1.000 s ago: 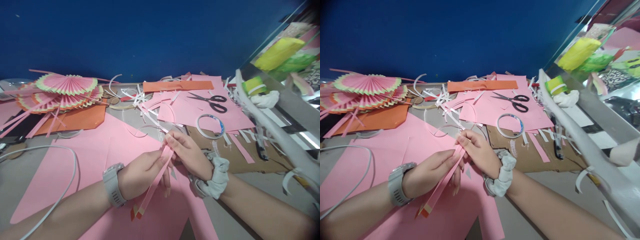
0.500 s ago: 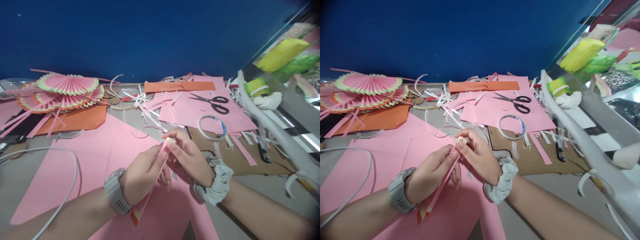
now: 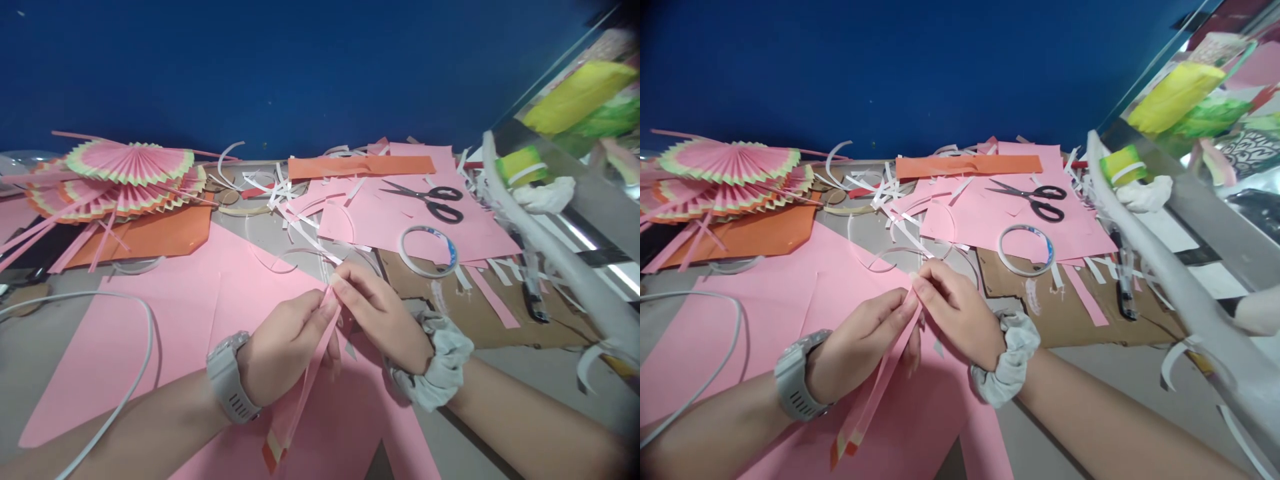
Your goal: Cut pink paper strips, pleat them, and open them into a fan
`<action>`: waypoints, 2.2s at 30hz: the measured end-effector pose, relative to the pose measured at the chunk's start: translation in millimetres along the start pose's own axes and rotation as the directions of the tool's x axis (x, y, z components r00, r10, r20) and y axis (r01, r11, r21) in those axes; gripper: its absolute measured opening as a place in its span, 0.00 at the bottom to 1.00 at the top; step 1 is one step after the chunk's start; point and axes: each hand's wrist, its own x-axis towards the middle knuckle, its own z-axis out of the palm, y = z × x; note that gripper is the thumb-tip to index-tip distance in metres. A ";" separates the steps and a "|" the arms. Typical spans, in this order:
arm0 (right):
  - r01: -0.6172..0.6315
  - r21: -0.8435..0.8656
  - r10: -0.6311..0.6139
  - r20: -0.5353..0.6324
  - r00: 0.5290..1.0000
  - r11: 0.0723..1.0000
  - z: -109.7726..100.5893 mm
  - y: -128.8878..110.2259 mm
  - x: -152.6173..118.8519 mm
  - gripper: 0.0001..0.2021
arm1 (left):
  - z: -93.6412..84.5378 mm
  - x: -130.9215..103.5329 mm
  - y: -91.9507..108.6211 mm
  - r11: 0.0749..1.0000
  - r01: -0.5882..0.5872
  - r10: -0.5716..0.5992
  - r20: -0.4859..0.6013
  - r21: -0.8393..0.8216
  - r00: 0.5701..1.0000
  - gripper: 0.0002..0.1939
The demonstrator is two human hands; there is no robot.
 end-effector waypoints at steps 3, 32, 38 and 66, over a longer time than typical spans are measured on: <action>0.013 -0.050 -0.013 0.005 1.000 0.999 -0.5 -2.1 1.1 0.14 | 0.0 -0.8 0.2 1.000 0.015 -0.015 0.007 0.002 1.000 0.20; -0.064 0.085 0.051 0.148 0.988 0.994 -2.2 0.9 1.8 0.14 | -6.6 4.2 -9.4 0.943 0.072 -0.005 0.202 -0.326 0.979 0.19; -0.046 0.050 0.041 0.099 0.994 0.998 -1.7 1.4 2.7 0.13 | -5.8 5.6 -8.1 0.943 0.031 0.045 0.220 -0.330 0.974 0.14; 0.013 -0.058 -0.016 -0.053 0.998 0.998 -4.4 2.6 0.0 0.13 | -12.7 6.8 -9.1 0.922 0.120 0.003 0.318 -0.367 0.948 0.10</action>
